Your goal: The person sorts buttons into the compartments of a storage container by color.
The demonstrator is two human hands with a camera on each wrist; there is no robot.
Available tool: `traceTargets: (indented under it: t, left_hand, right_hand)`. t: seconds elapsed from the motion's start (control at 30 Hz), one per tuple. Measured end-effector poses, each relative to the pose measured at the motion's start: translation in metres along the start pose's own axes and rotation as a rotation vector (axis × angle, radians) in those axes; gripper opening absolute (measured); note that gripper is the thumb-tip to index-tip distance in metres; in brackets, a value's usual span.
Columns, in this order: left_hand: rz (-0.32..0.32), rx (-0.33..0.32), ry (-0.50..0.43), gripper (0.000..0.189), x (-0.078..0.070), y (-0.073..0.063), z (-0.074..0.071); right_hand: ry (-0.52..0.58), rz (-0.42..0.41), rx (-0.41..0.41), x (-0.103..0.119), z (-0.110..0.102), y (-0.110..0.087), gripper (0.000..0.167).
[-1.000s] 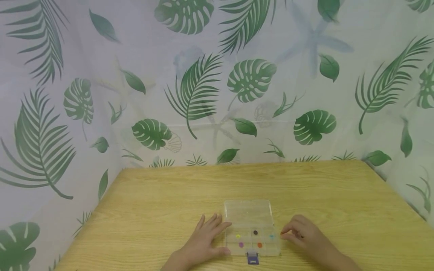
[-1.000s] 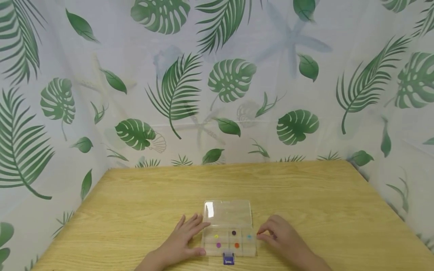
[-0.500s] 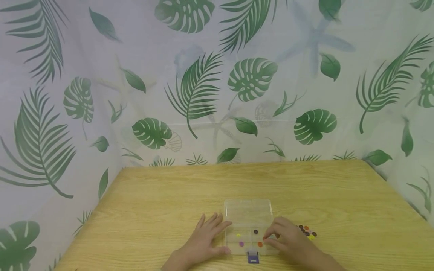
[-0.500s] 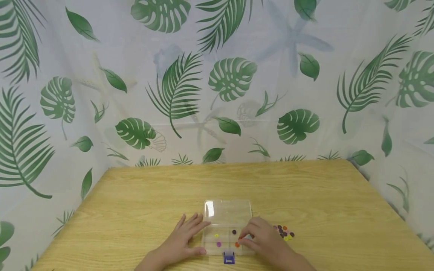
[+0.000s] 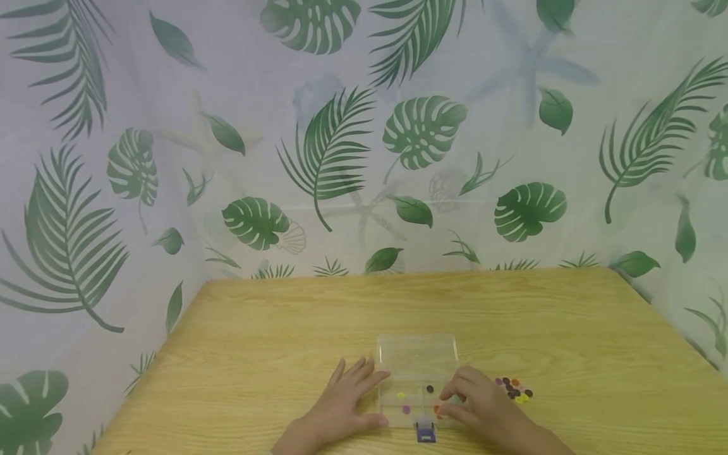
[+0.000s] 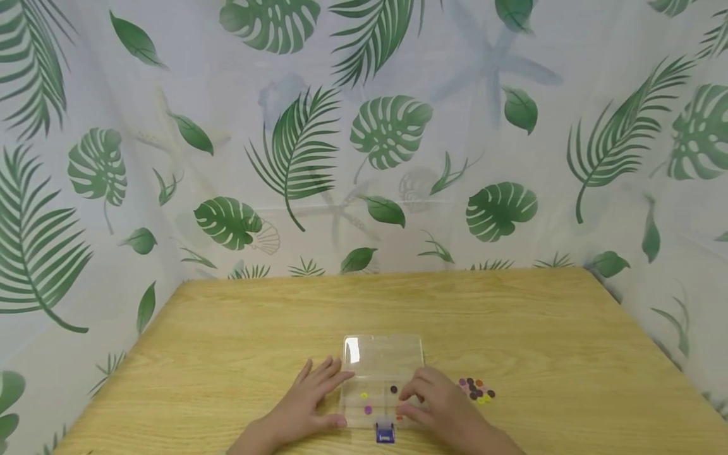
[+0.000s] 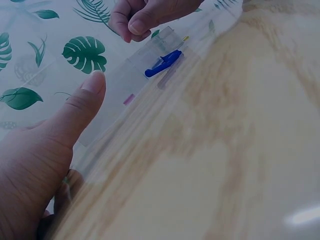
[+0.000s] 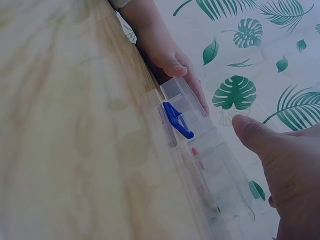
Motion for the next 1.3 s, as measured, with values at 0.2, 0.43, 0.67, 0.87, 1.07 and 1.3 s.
traceTargets:
  t: [0.2,0.43,0.67,0.87,1.07,1.3]
  left_hand:
    - [-0.01,-0.005,-0.01,0.07,0.002,0.0,0.001]
    - [-0.011,-0.004,-0.023,0.07,0.002,0.0,0.002]
    - [-0.004,-0.006,-0.012,0.07,0.0,0.001,0.002]
    - [-0.011,-0.007,-0.007,0.07,0.0,0.0,0.001]
    - [-0.012,-0.007,-0.017,0.07,0.001,-0.001,0.0]
    - [-0.01,0.001,-0.024,0.07,0.002,0.0,0.002]
  right_hand:
    - [0.014,-0.006,-0.031,-0.003,-0.004,-0.001,0.02]
    - [0.011,0.03,-0.013,-0.011,-0.013,-0.009,0.021]
    - [-0.026,0.033,-0.04,-0.017,-0.025,-0.017,0.027]
    - [-0.048,0.026,-0.074,-0.028,-0.033,-0.029,0.028]
    - [-0.084,0.09,-0.045,-0.037,-0.043,-0.038,0.023]
    - [-0.146,0.211,0.015,-0.045,-0.052,-0.048,0.02]
Point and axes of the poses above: each hand's wrist, its own y-axis towards the middle knuckle, its own z-axis out of the palm, x = y × z, the point moved 4 cm from there along y, towards the middle knuckle, and after that the axes turned 13 degrees about -y, right-handed, at the moved point
